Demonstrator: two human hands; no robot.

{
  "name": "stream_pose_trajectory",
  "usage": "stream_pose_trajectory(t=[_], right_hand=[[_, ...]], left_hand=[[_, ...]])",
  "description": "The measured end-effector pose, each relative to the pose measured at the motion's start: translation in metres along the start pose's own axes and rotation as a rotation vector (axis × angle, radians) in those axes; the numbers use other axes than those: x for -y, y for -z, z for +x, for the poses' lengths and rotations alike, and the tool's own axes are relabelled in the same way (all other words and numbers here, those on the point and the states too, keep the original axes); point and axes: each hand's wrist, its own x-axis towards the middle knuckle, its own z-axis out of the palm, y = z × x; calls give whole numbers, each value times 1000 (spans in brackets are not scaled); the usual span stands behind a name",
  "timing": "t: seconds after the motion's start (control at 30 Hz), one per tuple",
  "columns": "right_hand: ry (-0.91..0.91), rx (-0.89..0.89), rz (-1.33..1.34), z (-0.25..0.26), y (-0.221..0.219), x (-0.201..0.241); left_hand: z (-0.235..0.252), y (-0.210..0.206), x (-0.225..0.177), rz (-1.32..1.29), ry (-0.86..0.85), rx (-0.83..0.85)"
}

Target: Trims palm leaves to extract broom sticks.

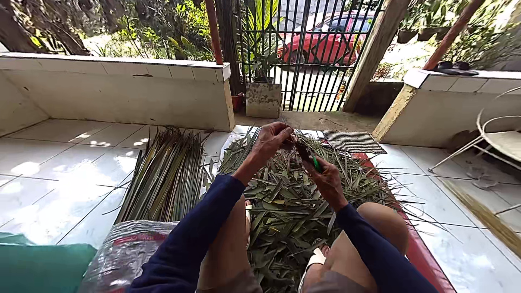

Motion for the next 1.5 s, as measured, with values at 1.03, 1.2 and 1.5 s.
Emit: stream_pose_trajectory(t=[1.03,1.2,1.5], right_hand=[[-134,143,161,-61,-44,60],[-158,94,55,-56,-44,49],[-292,51,-48,-47,-48,12]], left_hand=[[-100,-18,29,1,-182,-389],[-96,-17,31,-11,-180,-410],[-95,-11,30,87,-201,-479]])
